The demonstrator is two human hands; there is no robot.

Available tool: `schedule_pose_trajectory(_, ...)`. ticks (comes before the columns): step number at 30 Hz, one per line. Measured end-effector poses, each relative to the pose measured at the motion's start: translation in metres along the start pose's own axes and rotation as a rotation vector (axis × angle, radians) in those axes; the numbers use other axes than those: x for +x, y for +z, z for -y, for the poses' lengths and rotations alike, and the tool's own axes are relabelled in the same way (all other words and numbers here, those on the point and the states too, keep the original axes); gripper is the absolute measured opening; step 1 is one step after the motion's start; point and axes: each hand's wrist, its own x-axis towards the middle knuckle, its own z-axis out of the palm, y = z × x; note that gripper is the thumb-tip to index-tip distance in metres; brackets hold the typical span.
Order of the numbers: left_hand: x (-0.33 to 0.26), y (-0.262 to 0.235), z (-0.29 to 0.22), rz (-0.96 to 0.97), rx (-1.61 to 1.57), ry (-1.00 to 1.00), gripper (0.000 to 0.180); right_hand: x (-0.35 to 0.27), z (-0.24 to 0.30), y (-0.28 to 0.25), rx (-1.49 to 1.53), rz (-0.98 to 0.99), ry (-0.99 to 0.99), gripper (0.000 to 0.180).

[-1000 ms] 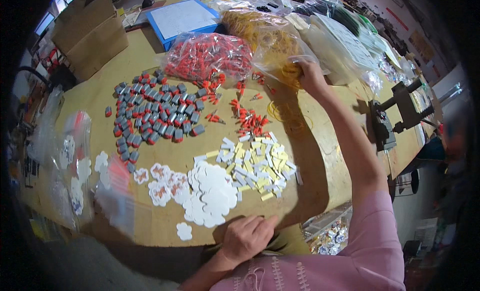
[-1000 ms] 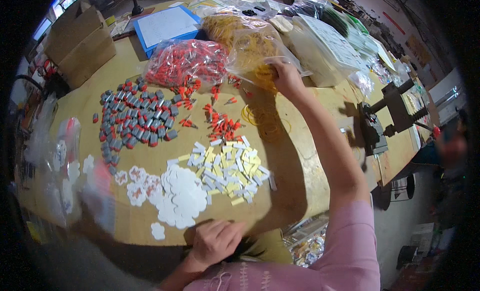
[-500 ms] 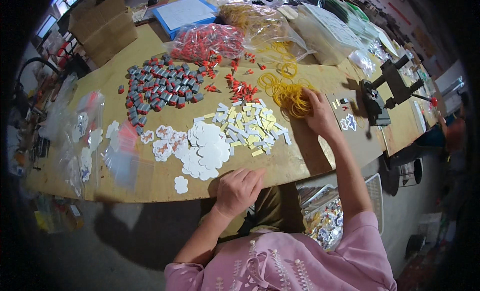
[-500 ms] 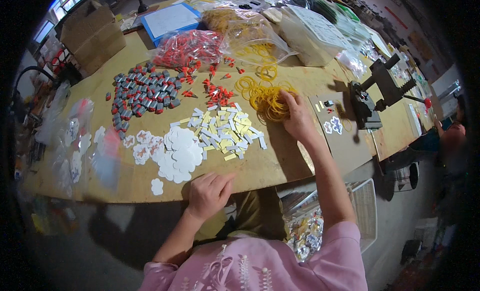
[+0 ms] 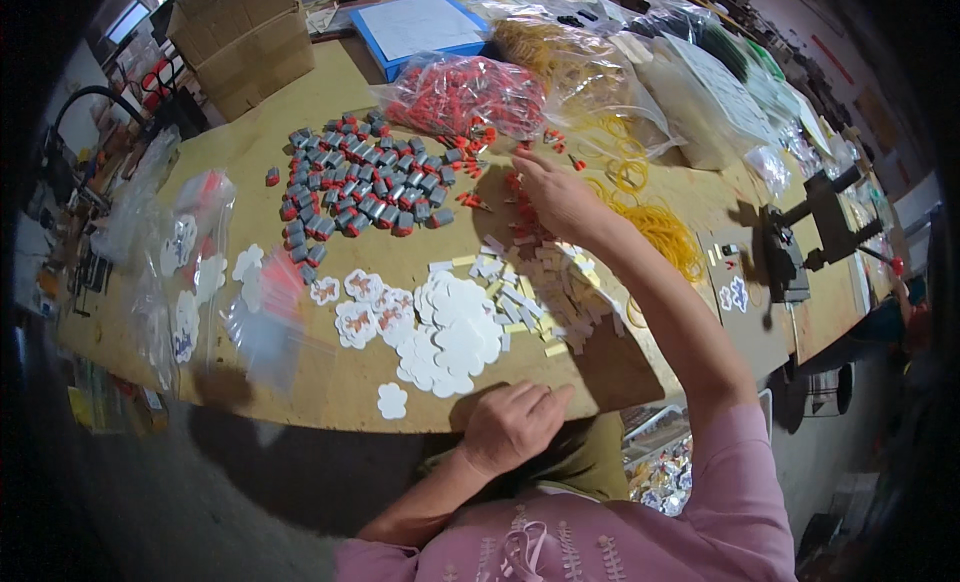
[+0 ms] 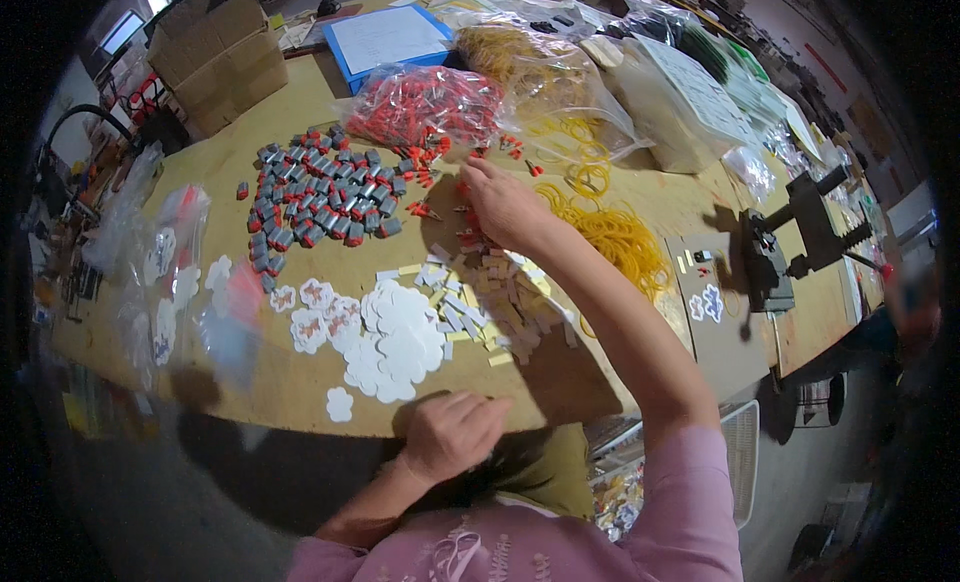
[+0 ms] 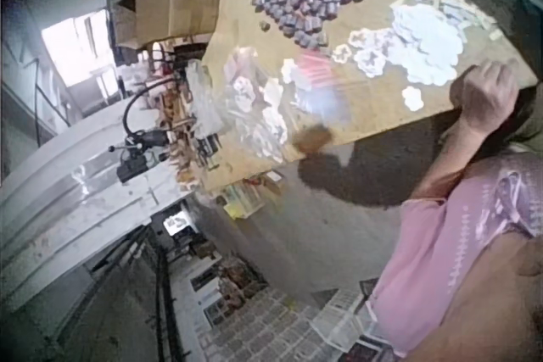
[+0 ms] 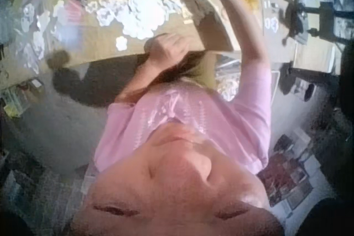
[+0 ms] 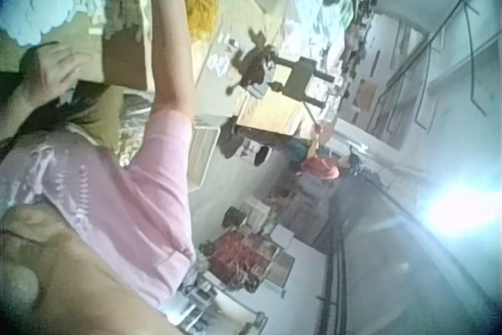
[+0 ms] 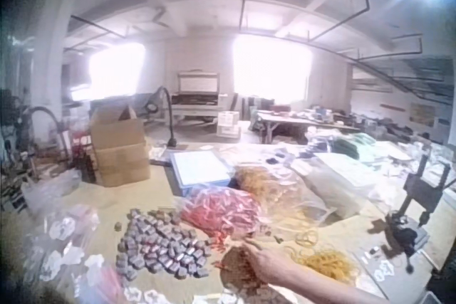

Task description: The person assembles small decorative items by hand, picking white flower-shaped pieces, yellow rectangular pieces, and yellow rubber bands from a table. They place these items into small clear plastic bags and seal them one at a time.

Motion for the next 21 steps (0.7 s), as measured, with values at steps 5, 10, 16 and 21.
schedule_pose_trajectory(5, -0.006, -0.005, 0.001, 0.089, -0.039, -0.004, 0.03, 0.095, -0.032, 0.045, -0.182, -0.279, -0.013, 0.052)
schedule_pose_trajectory(10, -0.007, -0.001, 0.002, 0.084, -0.168, -0.015, 0.031, 0.151, -0.034, 0.054, -0.316, -0.261, 0.093, 0.073)
schedule_pose_trajectory(16, -0.002, -0.005, 0.002, -0.004, -0.23, -0.005, 0.034, 0.166, -0.028, 0.009, -0.159, 0.166, 0.107, 0.083)
schedule_pose_trajectory(21, -0.008, 0.0, 0.002, 0.013, -0.12, 0.015, 0.034, 0.123, -0.03, 0.022, -0.17, 0.067, 0.017, 0.063)
